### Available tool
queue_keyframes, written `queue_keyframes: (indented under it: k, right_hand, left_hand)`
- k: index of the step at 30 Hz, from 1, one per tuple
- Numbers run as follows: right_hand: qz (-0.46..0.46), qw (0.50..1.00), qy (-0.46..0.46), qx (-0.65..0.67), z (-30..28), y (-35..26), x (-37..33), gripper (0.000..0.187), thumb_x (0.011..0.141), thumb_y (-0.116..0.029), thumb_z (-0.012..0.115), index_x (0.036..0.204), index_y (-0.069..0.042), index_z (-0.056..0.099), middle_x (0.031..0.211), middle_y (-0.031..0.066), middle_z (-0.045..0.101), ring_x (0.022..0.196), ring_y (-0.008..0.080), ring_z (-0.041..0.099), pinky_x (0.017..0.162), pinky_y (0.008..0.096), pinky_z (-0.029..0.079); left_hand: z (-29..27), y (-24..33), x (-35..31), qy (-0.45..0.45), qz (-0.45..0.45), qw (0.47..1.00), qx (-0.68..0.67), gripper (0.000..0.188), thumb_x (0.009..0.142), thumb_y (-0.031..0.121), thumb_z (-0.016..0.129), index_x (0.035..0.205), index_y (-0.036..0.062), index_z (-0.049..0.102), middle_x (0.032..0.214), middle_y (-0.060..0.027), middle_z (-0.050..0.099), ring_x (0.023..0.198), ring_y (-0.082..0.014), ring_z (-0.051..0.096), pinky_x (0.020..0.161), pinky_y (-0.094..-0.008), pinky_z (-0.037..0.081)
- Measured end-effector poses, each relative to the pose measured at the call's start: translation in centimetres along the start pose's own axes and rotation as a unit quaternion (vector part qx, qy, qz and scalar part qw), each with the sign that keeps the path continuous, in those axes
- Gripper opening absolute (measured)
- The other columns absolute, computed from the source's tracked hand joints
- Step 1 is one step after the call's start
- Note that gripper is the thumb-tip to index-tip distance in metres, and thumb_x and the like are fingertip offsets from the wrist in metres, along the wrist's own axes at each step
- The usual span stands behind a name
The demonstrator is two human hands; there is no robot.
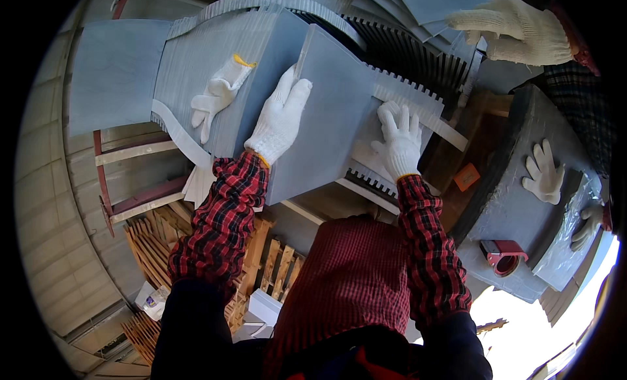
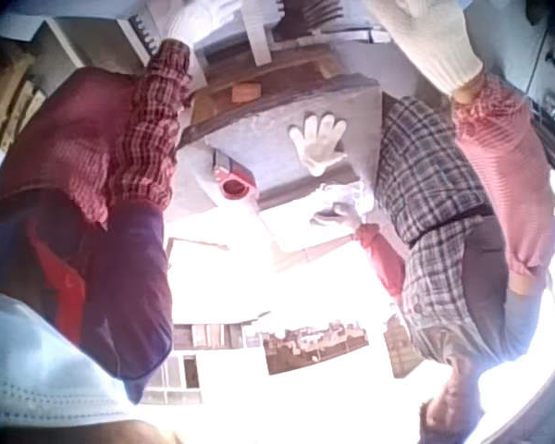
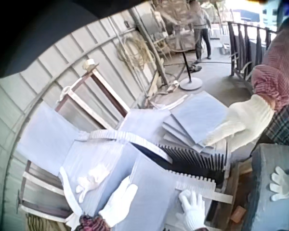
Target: The person packs gray foam sheets into a cardboard box using a tape dispenser to seal the box. They then carry the sealed box to a wooden pallet and place it down. The person returns to the workbench and continues handling foam sheets and packing materials.
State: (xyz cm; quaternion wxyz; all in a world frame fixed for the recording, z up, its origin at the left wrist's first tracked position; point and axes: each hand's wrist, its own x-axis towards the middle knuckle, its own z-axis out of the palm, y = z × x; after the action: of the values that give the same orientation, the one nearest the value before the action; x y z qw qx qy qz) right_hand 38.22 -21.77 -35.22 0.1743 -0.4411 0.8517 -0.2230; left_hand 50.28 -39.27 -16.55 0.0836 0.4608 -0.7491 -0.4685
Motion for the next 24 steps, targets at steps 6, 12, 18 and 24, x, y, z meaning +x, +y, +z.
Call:
queue_keyframes:
  k: [6,12,18,24]
  right_hand:
    - [-0.073,0.991,0.074,0.088,4.4,3.4,0.5,0.043,0.079,0.003,0.064,0.12,-0.011,0.064,0.136,0.0117,0.054,0.12,0.0321,0.053,0.099,0.0444,0.045]
    - [0.137,0.824,0.076,0.544,2.4,-6.7,-4.0,0.045,0.093,0.0,0.054,0.136,-0.01,0.057,0.15,0.0206,0.044,0.132,0.0351,0.051,0.114,0.0461,0.037]
    - [-0.059,0.873,0.201,0.441,-1.6,-20.6,5.5,0.045,0.095,-0.017,0.058,0.14,-0.01,0.053,0.147,0.0237,0.043,0.137,0.0483,0.037,0.116,0.0499,0.029]
    - [0.03,0.872,0.262,0.413,1.3,-12.8,13.9,0.041,0.102,-0.023,0.042,0.139,-0.009,0.053,0.141,0.0227,0.05,0.131,0.0409,0.044,0.111,0.0451,0.035]
  left_hand:
    - [-2.4,-1.9,0.8,0.01,-0.015,1.0,-0.017,0.051,0.108,0.031,0.043,0.147,-0.0017,0.04,0.134,-0.0114,0.056,0.124,-0.019,0.049,0.109,-0.0302,0.036]
    - [-2.7,-4.3,1.3,0.008,-0.043,0.988,-0.15,0.065,0.108,0.05,0.031,0.148,-0.0006,0.04,0.137,-0.0111,0.054,0.127,-0.0192,0.048,0.111,-0.0312,0.034]
    - [-3.1,-6.3,1.6,0.066,0.004,0.967,-0.247,0.068,0.107,0.054,0.025,0.148,0.0025,0.041,0.146,-0.0092,0.048,0.134,-0.0197,0.043,0.115,-0.031,0.031]
    - [-3.5,-6.6,1.7,-0.033,-0.021,0.974,-0.223,0.064,0.108,0.05,0.029,0.15,0.0018,0.038,0.147,-0.0095,0.046,0.135,-0.0193,0.042,0.115,-0.03,0.031]
